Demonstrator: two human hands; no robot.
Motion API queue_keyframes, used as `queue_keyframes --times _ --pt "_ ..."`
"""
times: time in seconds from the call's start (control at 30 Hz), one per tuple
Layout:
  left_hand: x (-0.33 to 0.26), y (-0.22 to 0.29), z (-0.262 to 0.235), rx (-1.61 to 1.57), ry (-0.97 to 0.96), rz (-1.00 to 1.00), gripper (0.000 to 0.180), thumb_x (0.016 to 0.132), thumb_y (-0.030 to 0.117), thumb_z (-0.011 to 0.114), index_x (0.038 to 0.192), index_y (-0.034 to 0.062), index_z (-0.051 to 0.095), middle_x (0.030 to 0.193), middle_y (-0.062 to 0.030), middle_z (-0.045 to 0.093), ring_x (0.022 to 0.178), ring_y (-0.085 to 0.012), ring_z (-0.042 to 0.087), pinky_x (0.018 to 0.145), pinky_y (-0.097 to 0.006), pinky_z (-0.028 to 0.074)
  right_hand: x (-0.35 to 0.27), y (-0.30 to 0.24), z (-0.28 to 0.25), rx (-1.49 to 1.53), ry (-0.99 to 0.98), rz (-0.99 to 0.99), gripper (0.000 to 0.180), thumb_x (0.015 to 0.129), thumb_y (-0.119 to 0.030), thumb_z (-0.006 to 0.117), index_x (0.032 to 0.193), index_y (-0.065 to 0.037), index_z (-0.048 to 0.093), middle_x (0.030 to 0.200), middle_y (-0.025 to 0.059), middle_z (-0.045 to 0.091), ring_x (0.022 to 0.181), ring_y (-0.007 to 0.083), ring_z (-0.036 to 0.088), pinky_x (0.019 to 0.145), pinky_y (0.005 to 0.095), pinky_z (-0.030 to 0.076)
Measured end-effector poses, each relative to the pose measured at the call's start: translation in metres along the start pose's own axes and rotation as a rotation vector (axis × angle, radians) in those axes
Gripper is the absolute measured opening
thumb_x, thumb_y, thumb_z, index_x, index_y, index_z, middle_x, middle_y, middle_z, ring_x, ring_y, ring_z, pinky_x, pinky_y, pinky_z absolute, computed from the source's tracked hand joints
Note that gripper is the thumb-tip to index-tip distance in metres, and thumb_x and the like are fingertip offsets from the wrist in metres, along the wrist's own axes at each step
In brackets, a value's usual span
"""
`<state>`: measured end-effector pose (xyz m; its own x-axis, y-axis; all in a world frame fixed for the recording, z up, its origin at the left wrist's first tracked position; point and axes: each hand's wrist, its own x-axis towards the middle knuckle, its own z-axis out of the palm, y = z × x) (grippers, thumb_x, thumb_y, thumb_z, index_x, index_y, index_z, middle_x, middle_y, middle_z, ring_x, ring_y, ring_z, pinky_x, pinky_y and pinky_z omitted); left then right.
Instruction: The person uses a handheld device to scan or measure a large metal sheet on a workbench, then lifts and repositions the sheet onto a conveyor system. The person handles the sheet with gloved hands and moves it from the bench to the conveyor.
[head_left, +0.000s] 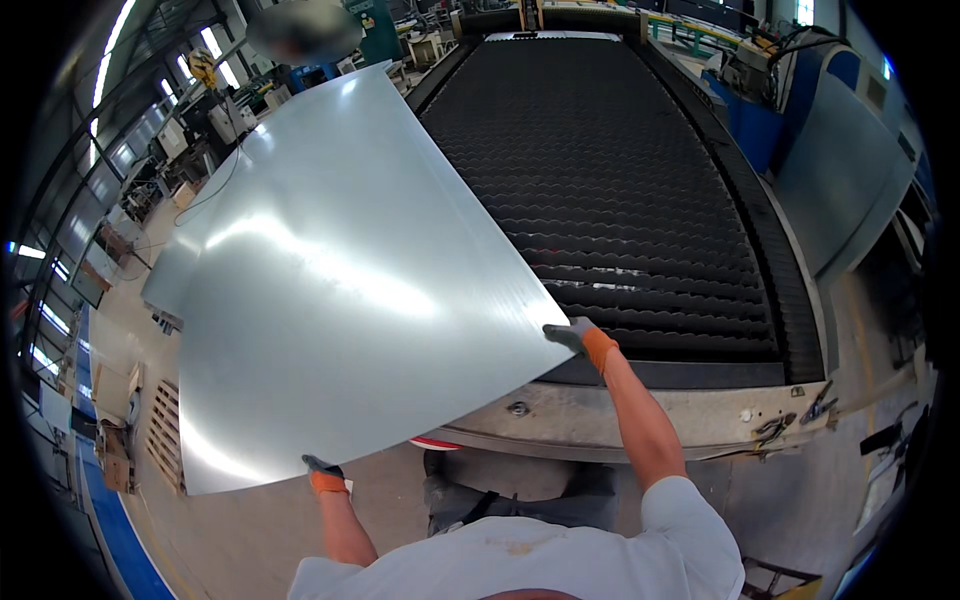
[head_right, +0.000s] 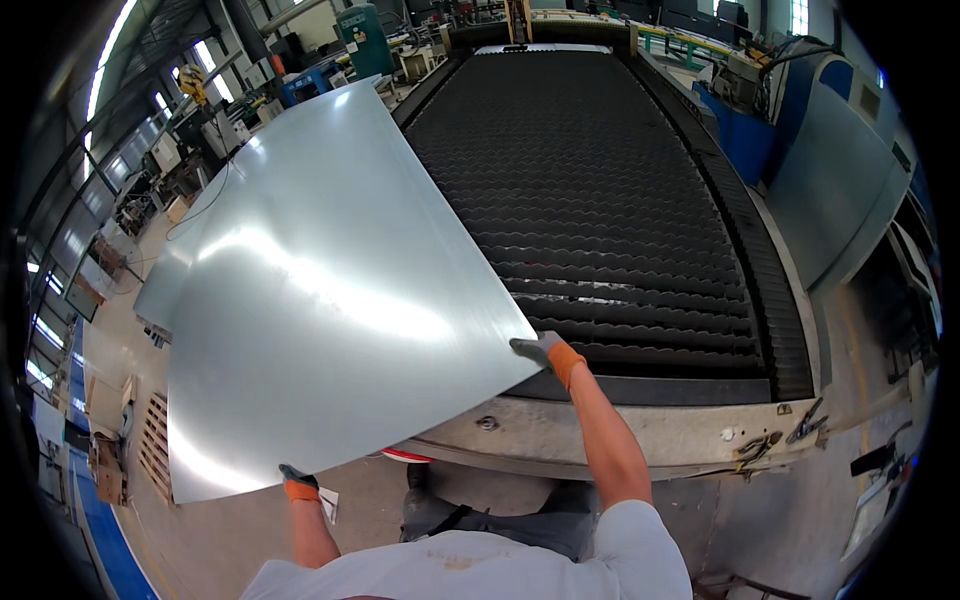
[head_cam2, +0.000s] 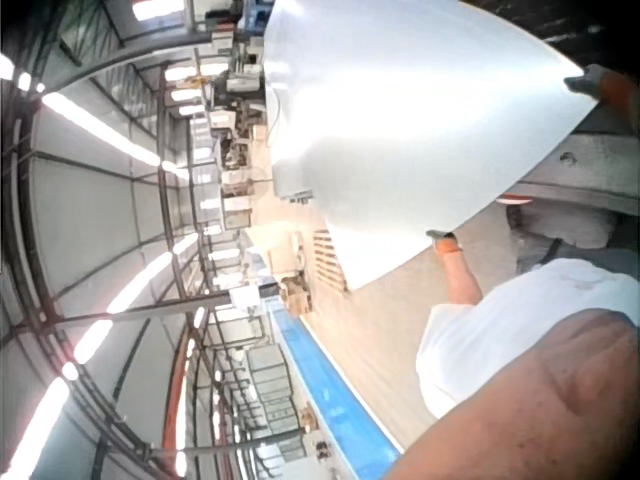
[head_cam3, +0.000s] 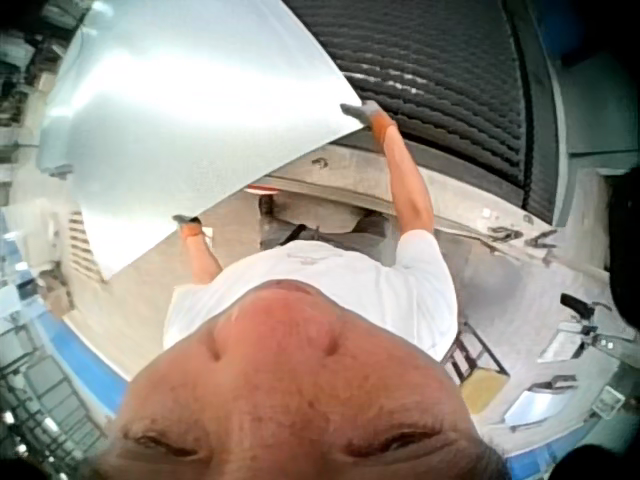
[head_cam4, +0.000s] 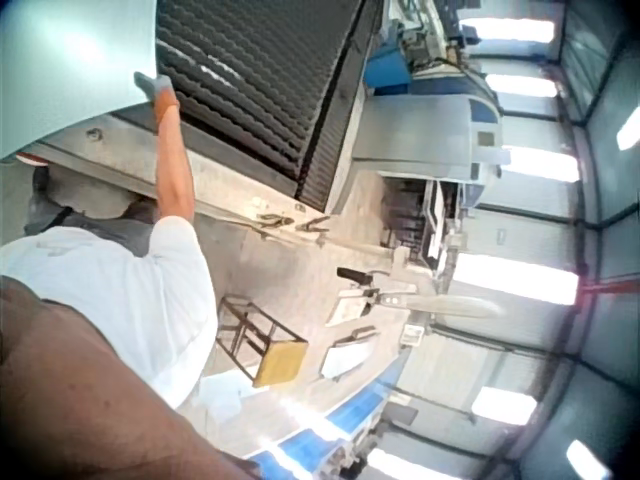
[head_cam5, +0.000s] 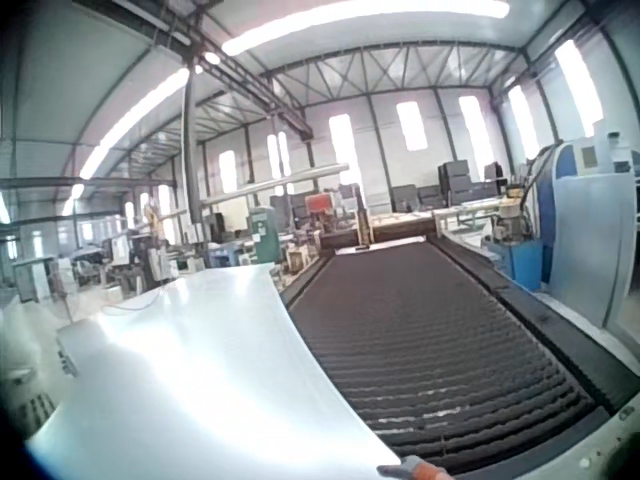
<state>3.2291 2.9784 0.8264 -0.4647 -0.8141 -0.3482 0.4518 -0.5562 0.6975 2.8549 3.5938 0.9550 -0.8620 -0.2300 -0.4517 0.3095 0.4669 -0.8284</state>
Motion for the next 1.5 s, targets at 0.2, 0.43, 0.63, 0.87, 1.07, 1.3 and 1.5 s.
queue_keyframes --times 0.2,0.43,0.63,0.87,1.07,1.3,1.5 --pt "-0.176 -0.099 -0.007 -0.066 -0.088 -0.100 0.070 0.104 0.059 0.041 0.154 0.0092 0.042 0.155 -0.0101 0.049 0.142 -0.0327 0.045 0.119 -0.048 0.037 -0.085 0.088 -0.125 0.136 0.051 0.093 0.069 0.070 -0.042 0.093 0.116 0.005 0.073 0.101 0.0144 0.075 0.080 0.0225 0.072 0.066 0.0350 0.057" --pt "-0.314 -0.098 -0.064 -0.038 -0.093 -0.252 0.072 0.103 0.061 0.039 0.154 0.0100 0.042 0.156 -0.0102 0.047 0.142 -0.0336 0.045 0.119 -0.050 0.036 -0.198 0.158 -0.138 -0.030 0.018 0.094 0.086 0.067 -0.065 0.085 0.121 0.002 0.072 0.099 0.0135 0.075 0.086 0.0231 0.071 0.074 0.0352 0.056" --pt "-0.356 -0.070 -0.120 -0.034 -0.035 -0.207 0.073 0.103 0.062 0.037 0.154 0.0107 0.042 0.157 -0.0104 0.046 0.142 -0.0344 0.044 0.119 -0.051 0.036 -0.268 0.211 -0.122 -0.055 -0.028 0.123 0.086 0.069 -0.062 0.086 0.126 0.000 0.070 0.108 0.0136 0.074 0.092 0.0242 0.071 0.081 0.0366 0.056" --pt "-0.417 -0.051 -0.113 -0.126 -0.026 -0.112 0.075 0.102 0.064 0.035 0.155 0.0115 0.042 0.157 -0.0105 0.045 0.142 -0.0354 0.043 0.119 -0.052 0.035 -0.296 0.176 -0.177 0.194 -0.056 0.073 0.079 0.071 -0.048 0.090 0.124 0.007 0.067 0.105 0.0133 0.074 0.086 0.0217 0.072 0.075 0.0330 0.058" --pt "-0.517 -0.115 -0.084 -0.182 -0.034 -0.045 0.077 0.101 0.066 0.033 0.155 0.0121 0.042 0.158 -0.0106 0.044 0.143 -0.0362 0.043 0.118 -0.053 0.035 -0.302 0.224 -0.287 0.250 -0.062 0.066 0.071 0.073 -0.044 0.090 0.120 0.007 0.070 0.104 0.0133 0.074 0.084 0.0226 0.070 0.074 0.0337 0.056" --pt "-0.652 -0.175 -0.081 -0.261 -0.041 -0.063 0.065 0.104 0.053 0.037 0.153 0.0109 0.043 0.155 -0.0112 0.047 0.139 -0.0334 0.046 0.116 -0.050 0.038 -0.360 0.321 -0.368 0.079 -0.096 0.114 0.074 0.076 -0.051 0.086 0.121 0.005 0.069 0.104 0.0131 0.074 0.084 0.0199 0.070 0.071 0.0354 0.058" --pt "-0.711 -0.176 -0.125 0.195 -0.284 0.011 0.070 0.103 0.058 0.036 0.155 0.0112 0.043 0.158 -0.0108 0.044 0.143 -0.0364 0.041 0.117 -0.055 0.036 -0.434 0.372 -0.372 0.020 -0.067 0.101 0.080 0.074 -0.056 0.085 0.128 -0.001 0.067 0.107 0.0128 0.074 0.086 0.0243 0.072 0.057 0.0360 0.058"
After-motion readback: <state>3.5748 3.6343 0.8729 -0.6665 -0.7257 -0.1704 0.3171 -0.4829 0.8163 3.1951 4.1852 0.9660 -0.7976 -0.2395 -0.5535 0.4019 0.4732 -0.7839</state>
